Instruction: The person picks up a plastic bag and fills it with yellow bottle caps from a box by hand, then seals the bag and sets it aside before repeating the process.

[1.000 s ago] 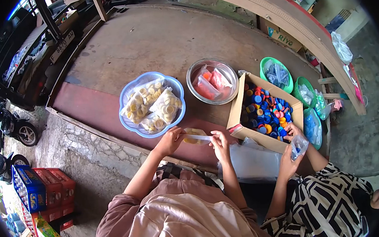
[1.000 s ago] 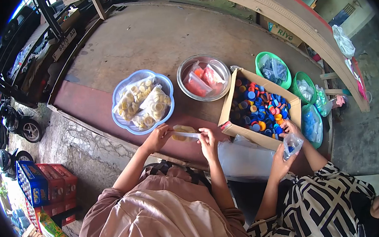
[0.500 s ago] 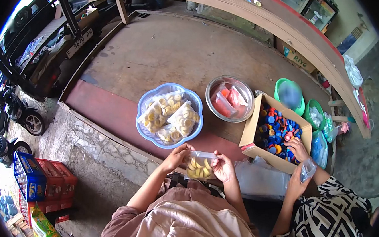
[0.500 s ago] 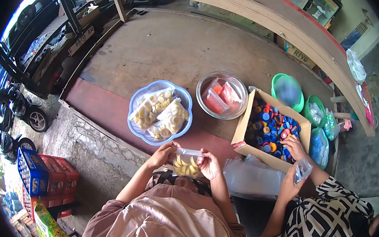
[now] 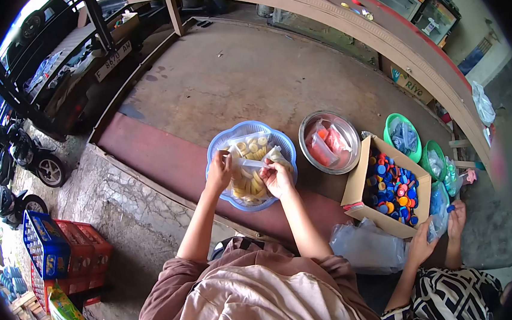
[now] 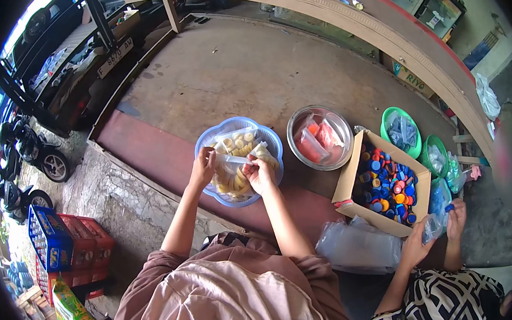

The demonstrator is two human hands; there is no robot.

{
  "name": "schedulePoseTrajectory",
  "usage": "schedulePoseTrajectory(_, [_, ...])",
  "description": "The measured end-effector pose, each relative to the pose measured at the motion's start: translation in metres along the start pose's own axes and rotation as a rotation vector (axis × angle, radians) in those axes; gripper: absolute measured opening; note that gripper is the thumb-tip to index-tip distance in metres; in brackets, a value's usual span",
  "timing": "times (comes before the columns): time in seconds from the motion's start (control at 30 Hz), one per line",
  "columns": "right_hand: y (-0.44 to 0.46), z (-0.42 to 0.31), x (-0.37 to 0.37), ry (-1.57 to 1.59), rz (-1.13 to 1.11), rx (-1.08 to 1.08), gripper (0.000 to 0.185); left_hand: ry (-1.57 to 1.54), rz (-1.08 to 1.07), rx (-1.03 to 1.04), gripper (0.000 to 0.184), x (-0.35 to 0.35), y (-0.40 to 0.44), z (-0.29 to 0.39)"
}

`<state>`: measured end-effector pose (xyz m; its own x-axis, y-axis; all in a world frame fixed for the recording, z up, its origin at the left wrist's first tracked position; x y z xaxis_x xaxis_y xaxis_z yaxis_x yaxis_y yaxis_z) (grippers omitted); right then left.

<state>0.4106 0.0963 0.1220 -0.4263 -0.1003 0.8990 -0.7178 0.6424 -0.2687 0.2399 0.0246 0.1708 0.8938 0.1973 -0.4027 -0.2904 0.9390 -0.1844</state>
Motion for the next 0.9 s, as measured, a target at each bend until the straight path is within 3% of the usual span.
schedulePoseTrajectory(0.1, [-0.005, -0.001, 0.004, -0.109, 0.057, 0.001, 0.018, 0.611, 0.298, 0.353, 0.042, -0.001, -0.037, 0.064])
schedulePoseTrajectory(0.17, [-0.009, -0.001, 0.010, -0.154, 0.093, 0.015, 0.018, 0.613, -0.094, 0.479, 0.059, 0.029, -0.040, 0.068])
schedulePoseTrajectory(0.2, [-0.007, -0.003, 0.008, -0.205, 0.088, -0.013, 0.023, 0.737, -0.029, 0.631, 0.068, 0.040, -0.042, 0.066])
schedulePoseTrajectory(0.33, [-0.032, -0.017, 0.025, -0.528, 0.079, -0.112, 0.033, 0.800, -0.147, 0.438, 0.086, 0.049, -0.021, 0.050])
schedulePoseTrajectory(0.5, [-0.092, -0.031, 0.006, -0.833, 0.179, -0.346, 0.026, 0.878, -0.209, 0.389, 0.083, 0.062, -0.008, 0.068])
schedulePoseTrajectory(0.57, [-0.125, -0.038, -0.010, -0.913, 0.195, -0.553, 0.020, 0.902, -0.198, 0.377, 0.081, 0.067, -0.005, 0.066])
schedulePoseTrajectory(0.67, [-0.190, -0.052, -0.030, -1.116, 0.431, -0.779, 0.016, 0.940, -0.219, 0.371, 0.076, 0.071, -0.007, 0.068])
schedulePoseTrajectory(0.73, [-0.243, -0.069, -0.025, -1.428, 0.840, -0.826, 0.018, 0.945, -0.185, 0.420, 0.079, 0.075, -0.013, 0.060])
schedulePoseTrajectory(0.77, [-0.266, -0.076, -0.016, -1.755, 1.010, -0.920, 0.022, 0.961, -0.169, 0.422, 0.080, 0.076, -0.017, 0.059])
schedulePoseTrajectory(0.9, [-0.326, -0.088, -0.035, -1.934, 1.442, -0.801, 0.030, 0.895, -0.184, 0.449, 0.078, 0.075, -0.013, 0.061])
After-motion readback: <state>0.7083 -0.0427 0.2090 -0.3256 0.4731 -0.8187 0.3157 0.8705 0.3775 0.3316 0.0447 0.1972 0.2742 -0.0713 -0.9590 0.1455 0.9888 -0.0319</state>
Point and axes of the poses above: each hand's wrist, its own y-axis towards the middle knuckle, its own x-axis out of the palm, z = x × y, the point moved 5 cm from there along y, towards the middle knuckle, and after that the axes turned 15 degrees about -z, right-handed, at the moved point
